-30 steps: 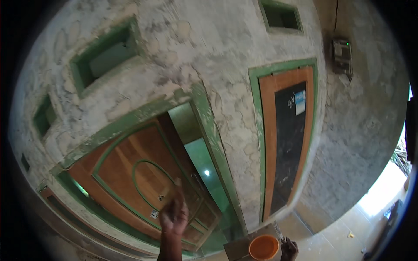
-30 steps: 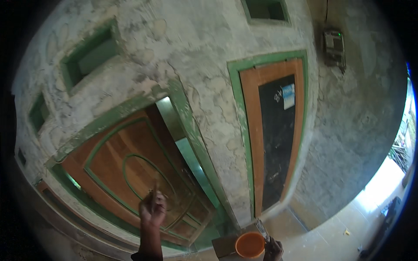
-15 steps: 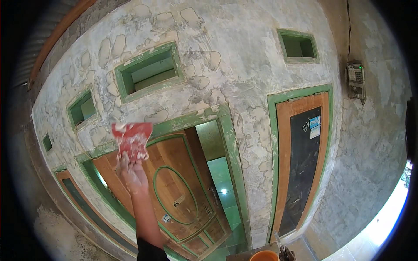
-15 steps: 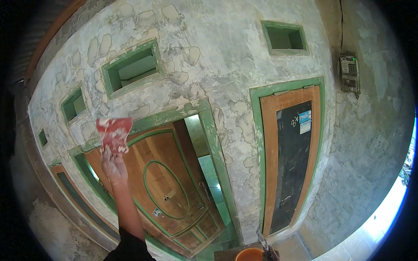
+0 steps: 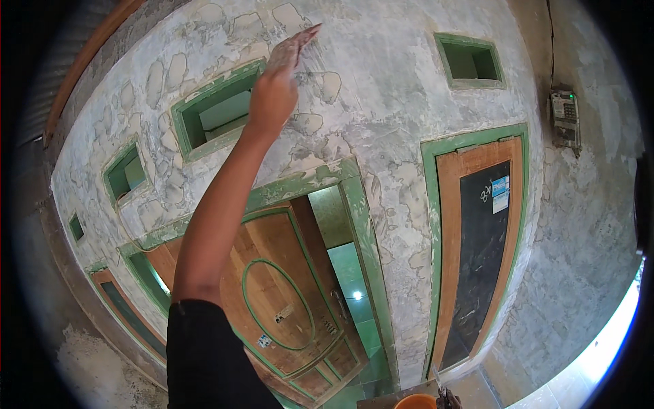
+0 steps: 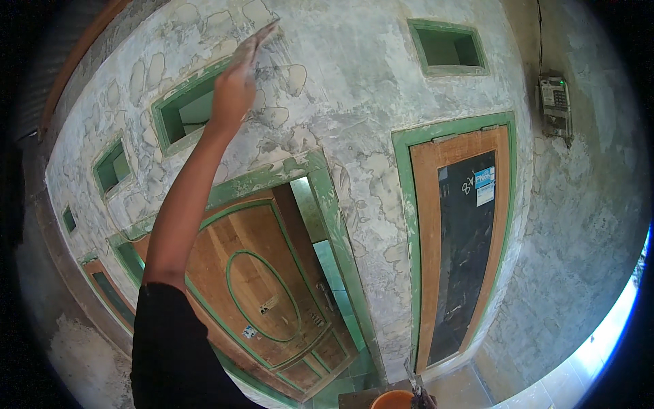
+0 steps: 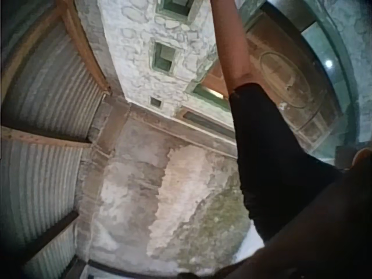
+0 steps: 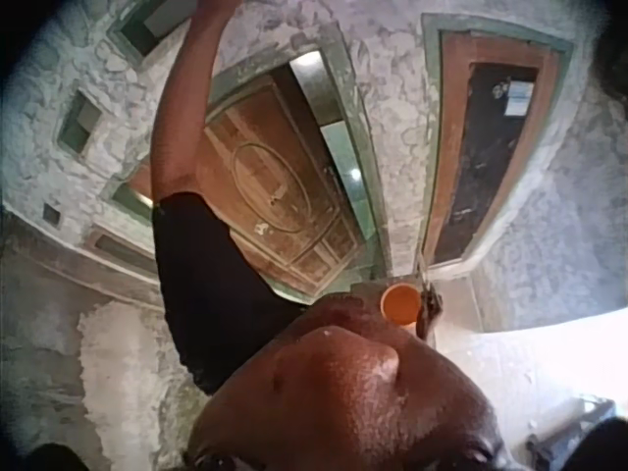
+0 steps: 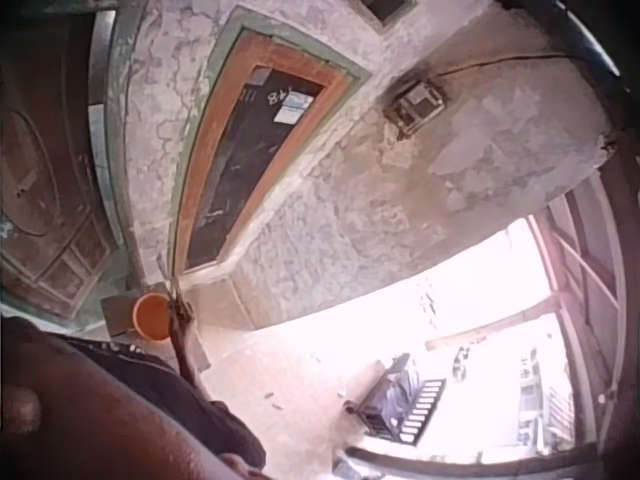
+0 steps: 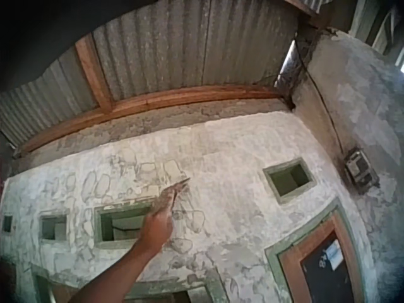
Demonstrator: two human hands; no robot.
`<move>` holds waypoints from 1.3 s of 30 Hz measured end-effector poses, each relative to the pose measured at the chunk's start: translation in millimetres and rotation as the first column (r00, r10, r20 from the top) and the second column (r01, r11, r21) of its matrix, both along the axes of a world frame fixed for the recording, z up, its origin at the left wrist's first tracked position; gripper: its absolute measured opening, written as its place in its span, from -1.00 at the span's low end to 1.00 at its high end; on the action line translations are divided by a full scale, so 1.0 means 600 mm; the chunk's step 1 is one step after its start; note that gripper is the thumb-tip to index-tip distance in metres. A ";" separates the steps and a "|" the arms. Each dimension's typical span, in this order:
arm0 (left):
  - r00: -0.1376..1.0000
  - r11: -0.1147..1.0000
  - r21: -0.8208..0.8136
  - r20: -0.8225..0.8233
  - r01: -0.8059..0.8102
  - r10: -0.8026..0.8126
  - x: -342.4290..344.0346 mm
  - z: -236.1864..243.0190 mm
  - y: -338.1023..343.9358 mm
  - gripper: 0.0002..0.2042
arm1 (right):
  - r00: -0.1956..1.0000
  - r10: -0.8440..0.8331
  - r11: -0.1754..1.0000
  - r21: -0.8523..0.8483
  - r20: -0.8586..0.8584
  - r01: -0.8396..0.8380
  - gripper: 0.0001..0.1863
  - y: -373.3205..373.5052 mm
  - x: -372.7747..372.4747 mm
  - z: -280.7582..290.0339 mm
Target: The person patches a damaged wall by picking up patching compound from a bucket with a putty knife and applying it to the wall surface, followed by smoothing and sanding the area with a red applicator block.
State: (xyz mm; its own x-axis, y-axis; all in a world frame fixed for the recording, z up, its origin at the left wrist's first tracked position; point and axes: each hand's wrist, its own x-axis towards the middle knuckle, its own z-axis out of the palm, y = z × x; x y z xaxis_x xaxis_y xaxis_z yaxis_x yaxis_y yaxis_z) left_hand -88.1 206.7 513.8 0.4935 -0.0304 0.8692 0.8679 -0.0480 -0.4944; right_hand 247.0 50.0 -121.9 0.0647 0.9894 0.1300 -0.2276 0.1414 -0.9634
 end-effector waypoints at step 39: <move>0.835 0.881 0.060 -0.292 -0.470 0.466 -0.129 -0.052 -0.014 -0.59 | 0.998 -0.059 0.991 -0.123 0.012 0.060 -0.66 0.029 0.030 -0.020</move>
State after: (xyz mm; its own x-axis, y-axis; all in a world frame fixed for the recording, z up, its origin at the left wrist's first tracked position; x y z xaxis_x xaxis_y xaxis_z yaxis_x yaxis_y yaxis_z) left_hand -165.2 198.1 482.9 0.6741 0.2792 0.6838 0.6067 0.3187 -0.7283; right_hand 265.0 67.7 -133.8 0.1231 0.9924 0.0085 -0.2138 0.0349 -0.9763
